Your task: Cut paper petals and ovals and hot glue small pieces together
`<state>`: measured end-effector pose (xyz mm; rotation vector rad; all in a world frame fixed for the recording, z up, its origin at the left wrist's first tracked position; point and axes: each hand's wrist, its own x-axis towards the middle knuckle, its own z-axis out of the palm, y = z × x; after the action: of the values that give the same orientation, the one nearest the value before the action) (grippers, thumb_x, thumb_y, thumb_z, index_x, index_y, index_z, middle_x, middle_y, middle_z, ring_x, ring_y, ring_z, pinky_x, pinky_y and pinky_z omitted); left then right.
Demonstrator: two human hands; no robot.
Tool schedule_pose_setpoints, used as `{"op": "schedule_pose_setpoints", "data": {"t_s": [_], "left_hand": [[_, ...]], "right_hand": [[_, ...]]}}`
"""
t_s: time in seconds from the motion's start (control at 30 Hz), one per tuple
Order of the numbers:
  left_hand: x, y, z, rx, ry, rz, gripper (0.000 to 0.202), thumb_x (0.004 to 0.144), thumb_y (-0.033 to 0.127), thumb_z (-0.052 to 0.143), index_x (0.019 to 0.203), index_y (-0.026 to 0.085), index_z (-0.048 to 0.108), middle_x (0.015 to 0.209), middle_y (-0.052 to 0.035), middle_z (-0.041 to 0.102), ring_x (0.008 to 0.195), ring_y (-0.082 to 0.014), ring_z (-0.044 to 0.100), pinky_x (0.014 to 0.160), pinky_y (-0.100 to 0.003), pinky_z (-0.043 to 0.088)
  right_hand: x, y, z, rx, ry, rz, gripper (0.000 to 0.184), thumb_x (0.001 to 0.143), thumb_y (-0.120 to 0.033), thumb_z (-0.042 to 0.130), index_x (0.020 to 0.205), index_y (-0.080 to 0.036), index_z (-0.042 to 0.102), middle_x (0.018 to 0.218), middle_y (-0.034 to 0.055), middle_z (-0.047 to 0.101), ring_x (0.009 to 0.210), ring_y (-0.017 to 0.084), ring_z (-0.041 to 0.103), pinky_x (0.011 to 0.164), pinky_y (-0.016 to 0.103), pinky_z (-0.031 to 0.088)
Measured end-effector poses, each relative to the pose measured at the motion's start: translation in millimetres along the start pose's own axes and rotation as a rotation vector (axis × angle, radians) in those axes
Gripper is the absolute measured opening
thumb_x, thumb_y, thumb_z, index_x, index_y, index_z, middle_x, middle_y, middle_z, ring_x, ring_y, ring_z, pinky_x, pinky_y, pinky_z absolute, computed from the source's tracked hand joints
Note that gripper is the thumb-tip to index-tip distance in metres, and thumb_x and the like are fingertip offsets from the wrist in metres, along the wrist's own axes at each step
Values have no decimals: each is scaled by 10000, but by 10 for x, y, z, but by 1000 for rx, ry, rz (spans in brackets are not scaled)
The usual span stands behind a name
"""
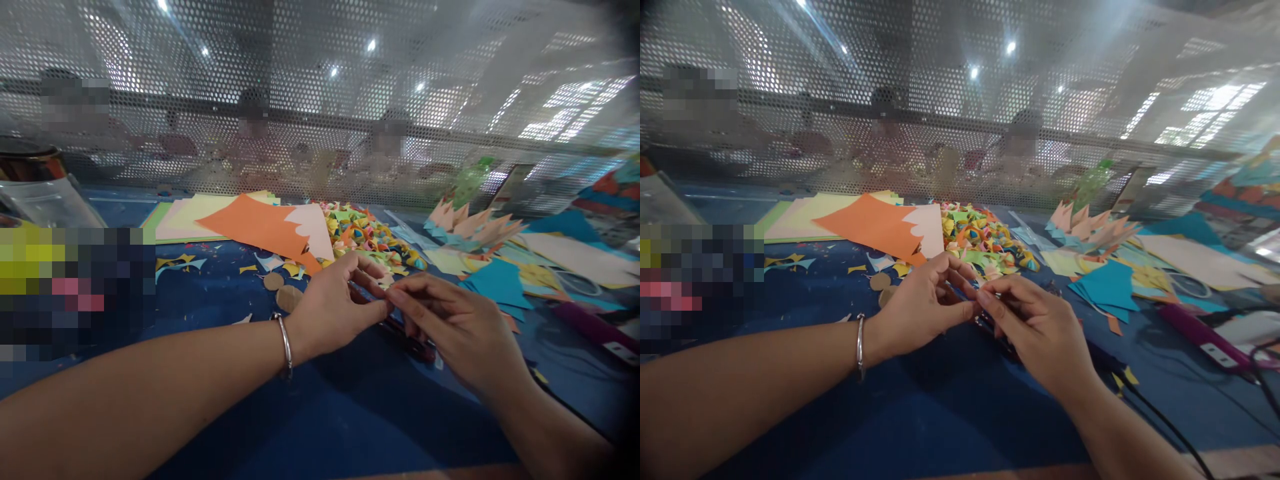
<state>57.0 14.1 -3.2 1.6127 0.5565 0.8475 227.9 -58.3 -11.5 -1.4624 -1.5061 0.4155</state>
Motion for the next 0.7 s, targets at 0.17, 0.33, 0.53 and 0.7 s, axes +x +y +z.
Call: {"op": "schedule_pose_setpoints", "data": {"t_s": [0.17,0.33,0.53,0.7], "left_hand": [[5,-26,7,-40,-42,-11,319,757,211,727,1021,184,550,779,9,629,644,-93,575,610,-238,459],[6,-40,23,-54,-71,-11,295,751,175,705,995,190,540,748,23,616,634,-99,590,611,-245,468],[8,-55,29,-108,-131,41,243,793,186,699,971,186,533,735,37,592,637,-84,588,622,-230,474],[31,-48,20,-192,-155,-26,267,797,131,696,976,187,506,684,56,582,601,-76,597,625,-223,490]], "right_hand": [[-6,-28,-4,-2,0,-3,267,879,-491,681,864,-227,722,584,-19,603,417,93,540,382,198,444],[-4,-51,-13,-8,3,-23,254,882,-476,682,855,-227,721,598,-19,609,423,88,533,383,190,443],[18,-100,-32,-15,-45,-26,288,879,-492,674,809,-215,709,580,-14,595,425,96,540,368,190,432],[-6,-26,-30,9,-14,-1,282,891,-495,667,854,-217,696,526,-29,581,380,95,517,355,194,420]]}}
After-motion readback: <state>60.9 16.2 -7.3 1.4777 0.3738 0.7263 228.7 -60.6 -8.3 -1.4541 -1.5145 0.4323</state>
